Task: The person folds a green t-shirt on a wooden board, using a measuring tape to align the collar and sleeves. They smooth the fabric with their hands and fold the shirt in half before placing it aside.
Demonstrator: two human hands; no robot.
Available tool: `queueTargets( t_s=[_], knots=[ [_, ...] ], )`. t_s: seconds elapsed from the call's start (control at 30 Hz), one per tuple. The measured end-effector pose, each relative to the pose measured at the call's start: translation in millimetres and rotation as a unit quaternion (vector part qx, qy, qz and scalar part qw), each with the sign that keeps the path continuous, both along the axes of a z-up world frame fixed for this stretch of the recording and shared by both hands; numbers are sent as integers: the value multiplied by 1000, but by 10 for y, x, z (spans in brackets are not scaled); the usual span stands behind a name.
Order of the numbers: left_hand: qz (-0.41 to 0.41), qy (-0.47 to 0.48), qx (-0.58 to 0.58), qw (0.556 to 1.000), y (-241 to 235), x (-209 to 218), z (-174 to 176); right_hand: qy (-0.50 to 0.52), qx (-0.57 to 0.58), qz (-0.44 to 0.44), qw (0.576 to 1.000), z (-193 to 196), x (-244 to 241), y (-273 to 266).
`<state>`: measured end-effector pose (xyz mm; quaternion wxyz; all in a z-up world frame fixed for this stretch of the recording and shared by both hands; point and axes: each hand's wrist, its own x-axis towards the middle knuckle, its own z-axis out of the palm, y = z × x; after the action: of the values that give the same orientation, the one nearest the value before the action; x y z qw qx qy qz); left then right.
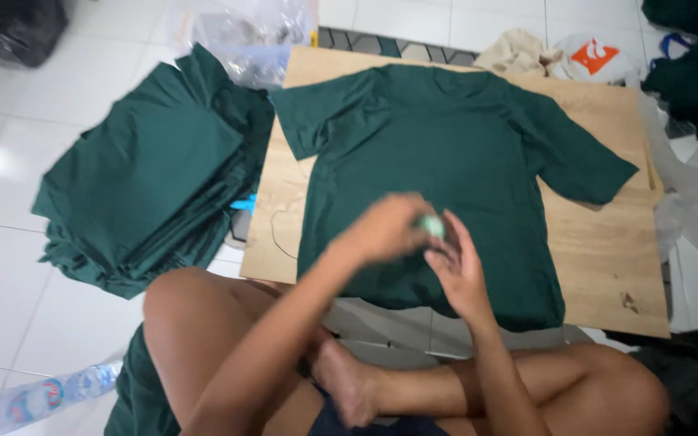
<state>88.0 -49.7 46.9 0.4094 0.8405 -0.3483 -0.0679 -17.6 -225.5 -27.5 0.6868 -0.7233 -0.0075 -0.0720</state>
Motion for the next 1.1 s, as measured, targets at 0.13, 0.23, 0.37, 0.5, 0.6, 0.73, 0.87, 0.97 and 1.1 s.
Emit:
queueTargets(
  t_s=[0.13, 0.23, 0.37, 0.5, 0.6, 0.73, 0.87, 0.97, 1.1],
  knots=[
    [-46, -14, 92, 995, 180, -621, 290, -16, -78, 2, 997, -154, -293, -99],
    [-55, 107, -42, 992, 355, -716, 231, 33, -44, 51, 997, -422, -365, -150],
    [-26, 159, -97, 982, 451, -888, 354, 70, 66, 66, 993, -465, -325, -34],
    [9, 145, -147, 978, 446, -986, 121, 51, 200, 158, 966, -95, -443, 209],
    [15, 145, -152, 978, 443, -1005, 79, 58, 136, 181, 972, -67, -468, 263],
    [16, 138, -170, 976, 426, -1000, 103, 163, 104, 110, 975, 273, -479, 323],
    [99, 204, -221, 948, 415, -924, -225, 228, -55, 40, 971, 45, -423, 191],
    [183, 254, -221, 924, 432, -770, -222, 113, 127, 53, 984, -224, -349, 131],
    [215, 320, -233, 893, 378, -787, -112, -16, -110, 25, 993, 221, -380, 207]
  ],
)
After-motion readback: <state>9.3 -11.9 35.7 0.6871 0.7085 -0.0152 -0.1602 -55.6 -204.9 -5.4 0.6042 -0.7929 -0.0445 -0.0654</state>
